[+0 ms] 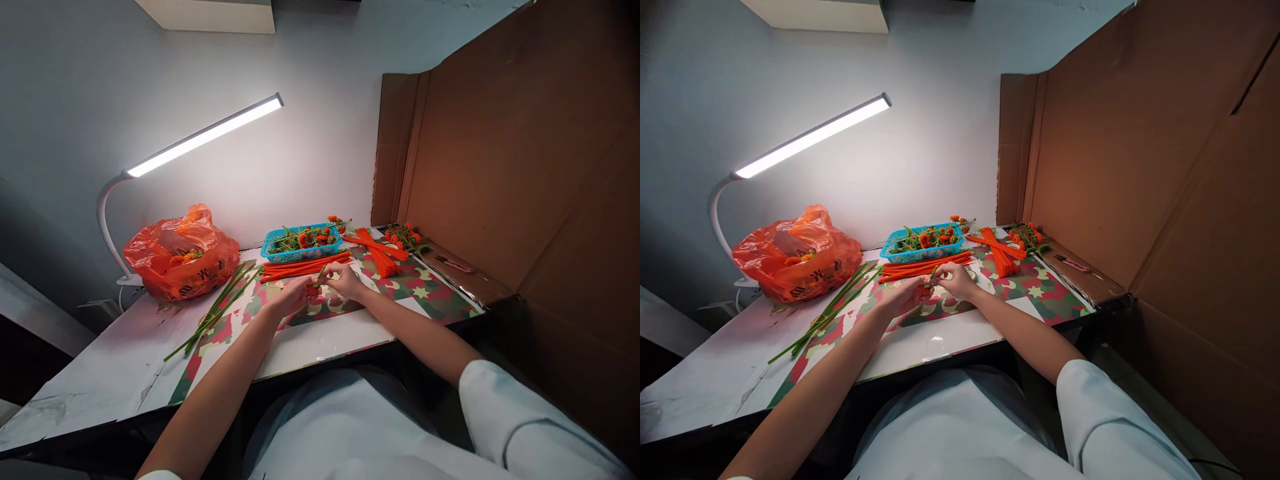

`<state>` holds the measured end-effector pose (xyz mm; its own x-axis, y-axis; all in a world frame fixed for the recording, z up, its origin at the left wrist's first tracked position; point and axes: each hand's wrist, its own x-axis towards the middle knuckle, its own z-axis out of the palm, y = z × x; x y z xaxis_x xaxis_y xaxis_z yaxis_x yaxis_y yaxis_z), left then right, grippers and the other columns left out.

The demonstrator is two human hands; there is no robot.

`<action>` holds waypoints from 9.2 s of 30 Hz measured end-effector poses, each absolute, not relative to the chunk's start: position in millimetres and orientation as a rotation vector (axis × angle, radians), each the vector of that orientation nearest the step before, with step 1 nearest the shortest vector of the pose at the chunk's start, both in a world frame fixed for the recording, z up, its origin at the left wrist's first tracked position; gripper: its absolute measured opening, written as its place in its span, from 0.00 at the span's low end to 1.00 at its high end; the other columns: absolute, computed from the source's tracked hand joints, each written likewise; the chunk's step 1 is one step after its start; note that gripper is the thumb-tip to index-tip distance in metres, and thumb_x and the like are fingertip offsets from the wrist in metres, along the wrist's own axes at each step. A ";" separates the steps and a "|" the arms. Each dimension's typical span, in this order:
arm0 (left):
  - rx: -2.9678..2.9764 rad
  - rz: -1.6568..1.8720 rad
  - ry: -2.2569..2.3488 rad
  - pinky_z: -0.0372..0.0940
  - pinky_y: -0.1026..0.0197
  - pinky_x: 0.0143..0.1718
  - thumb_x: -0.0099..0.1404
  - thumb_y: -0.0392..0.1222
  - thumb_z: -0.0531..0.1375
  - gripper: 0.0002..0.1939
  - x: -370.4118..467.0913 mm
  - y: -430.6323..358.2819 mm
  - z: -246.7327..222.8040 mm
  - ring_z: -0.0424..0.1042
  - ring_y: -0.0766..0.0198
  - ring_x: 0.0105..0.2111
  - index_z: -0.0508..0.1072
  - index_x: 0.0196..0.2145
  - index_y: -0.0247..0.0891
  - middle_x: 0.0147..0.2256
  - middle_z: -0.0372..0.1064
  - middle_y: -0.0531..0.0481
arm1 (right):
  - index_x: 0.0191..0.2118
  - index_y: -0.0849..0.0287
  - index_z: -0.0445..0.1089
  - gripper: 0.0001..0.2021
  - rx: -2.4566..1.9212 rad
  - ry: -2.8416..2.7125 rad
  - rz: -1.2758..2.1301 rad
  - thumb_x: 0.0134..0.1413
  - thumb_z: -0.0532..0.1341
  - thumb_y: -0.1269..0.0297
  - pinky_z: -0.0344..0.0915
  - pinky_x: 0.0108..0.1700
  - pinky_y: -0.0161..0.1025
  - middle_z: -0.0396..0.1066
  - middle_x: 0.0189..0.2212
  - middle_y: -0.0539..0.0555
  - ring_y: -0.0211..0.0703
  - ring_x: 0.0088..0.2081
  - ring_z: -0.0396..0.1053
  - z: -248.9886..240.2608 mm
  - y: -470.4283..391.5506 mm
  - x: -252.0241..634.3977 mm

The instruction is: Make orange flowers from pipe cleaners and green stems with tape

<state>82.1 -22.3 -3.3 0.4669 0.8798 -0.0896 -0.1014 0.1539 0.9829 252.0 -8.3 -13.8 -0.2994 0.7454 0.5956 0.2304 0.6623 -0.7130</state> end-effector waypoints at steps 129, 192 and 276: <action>2.608 1.024 1.480 0.61 0.57 0.39 0.62 0.40 0.56 0.09 88.0 -32.4 -2.4 0.70 0.58 0.36 0.74 0.29 0.38 0.33 0.73 0.46 | 0.30 0.62 0.76 0.16 -1.101 -1.899 0.748 0.49 0.62 0.52 0.55 0.33 0.34 0.72 0.24 0.52 0.37 0.28 0.64 -24.2 5.2 255.1; 2.121 0.589 1.124 0.59 0.62 0.30 0.56 0.50 0.59 0.14 66.6 -25.7 9.2 0.67 0.62 0.27 0.74 0.27 0.35 0.27 0.72 0.49 | 0.34 0.54 0.75 0.05 -0.985 -2.087 0.461 0.52 0.62 0.69 0.47 0.49 0.44 0.73 0.32 0.51 0.42 0.41 0.62 -13.8 -14.2 254.9; 2.099 0.813 1.305 0.59 0.63 0.27 0.56 0.50 0.60 0.16 76.3 -26.2 3.4 0.69 0.62 0.25 0.78 0.31 0.34 0.26 0.75 0.46 | 0.31 0.57 0.75 0.04 -1.083 -1.906 0.607 0.49 0.63 0.66 0.56 0.44 0.41 0.70 0.33 0.53 0.42 0.38 0.63 -14.5 -7.7 259.1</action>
<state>76.3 -26.2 3.4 0.3514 0.9123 0.2103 0.5911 -0.3904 0.7059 259.1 -7.7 -14.5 -0.2735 0.8608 0.4292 0.4537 0.5090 -0.7315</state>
